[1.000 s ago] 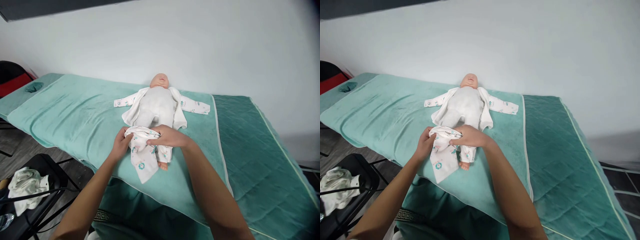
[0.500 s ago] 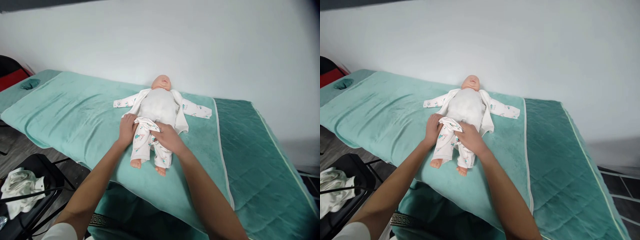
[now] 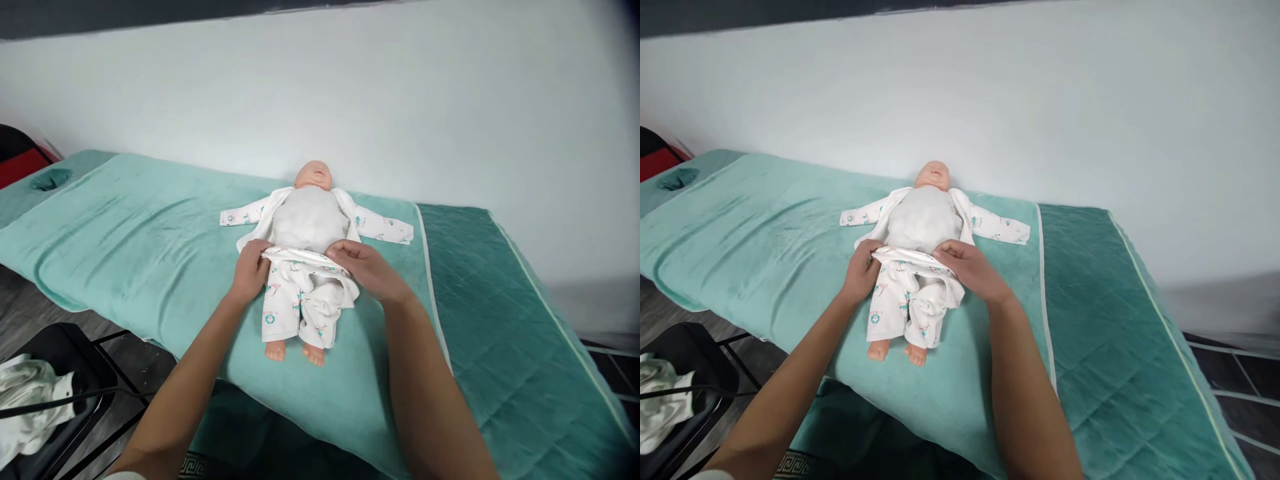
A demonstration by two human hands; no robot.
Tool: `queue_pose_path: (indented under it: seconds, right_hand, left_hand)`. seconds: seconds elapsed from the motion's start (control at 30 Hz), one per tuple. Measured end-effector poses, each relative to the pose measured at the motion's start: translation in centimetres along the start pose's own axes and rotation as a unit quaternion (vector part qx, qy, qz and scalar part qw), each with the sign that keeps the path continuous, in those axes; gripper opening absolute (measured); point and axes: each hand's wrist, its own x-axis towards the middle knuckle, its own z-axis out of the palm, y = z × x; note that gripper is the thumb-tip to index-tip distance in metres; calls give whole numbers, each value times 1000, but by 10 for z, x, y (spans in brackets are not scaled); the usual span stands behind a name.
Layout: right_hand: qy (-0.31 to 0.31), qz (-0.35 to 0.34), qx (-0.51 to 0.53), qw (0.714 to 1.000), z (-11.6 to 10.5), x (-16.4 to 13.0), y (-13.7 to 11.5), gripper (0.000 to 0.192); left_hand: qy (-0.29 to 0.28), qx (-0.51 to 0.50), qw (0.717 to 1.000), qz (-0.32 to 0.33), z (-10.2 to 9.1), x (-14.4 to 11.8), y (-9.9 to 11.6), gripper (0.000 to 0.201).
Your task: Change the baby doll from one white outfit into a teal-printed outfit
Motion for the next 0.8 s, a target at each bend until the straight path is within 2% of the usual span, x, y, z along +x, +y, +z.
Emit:
queue_pose_path:
  seconds: [0.13, 0.27, 0.33, 0.4, 0.5, 0.6, 0.7, 0.8]
  right_hand:
    - [115, 0, 27, 993, -4, 9, 19, 28]
    - [194, -63, 2, 979, 10, 16, 27, 22]
    - [198, -123, -74, 970, 17, 17, 25, 17]
    - [169, -172, -159, 957, 22, 16, 23, 13]
    - [139, -196, -232, 943, 24, 13, 20, 15]
    - [121, -209, -281, 929, 24, 12, 19, 17]
    - [106, -228, -302, 919, 22, 11, 19, 17]
    - [105, -223, -289, 925, 22, 11, 18, 19]
  left_hand:
    - [-3, -131, 989, -66, -5, 2, 0, 23]
    - [-23, -297, 945, -134, -13, 5, -1, 21]
    - [-15, -353, 919, -176, -15, 6, -2, 30]
    - [-10, -383, 897, -223, -14, 7, -2, 40]
    - [-12, -370, 891, -261, -11, 9, -2, 37]
    - [-48, -335, 906, -253, -10, 10, -2, 33]
    - [-99, -316, 925, -189, -14, 11, -2, 35]
    - [-128, -306, 933, -138, -18, 13, -1, 30]
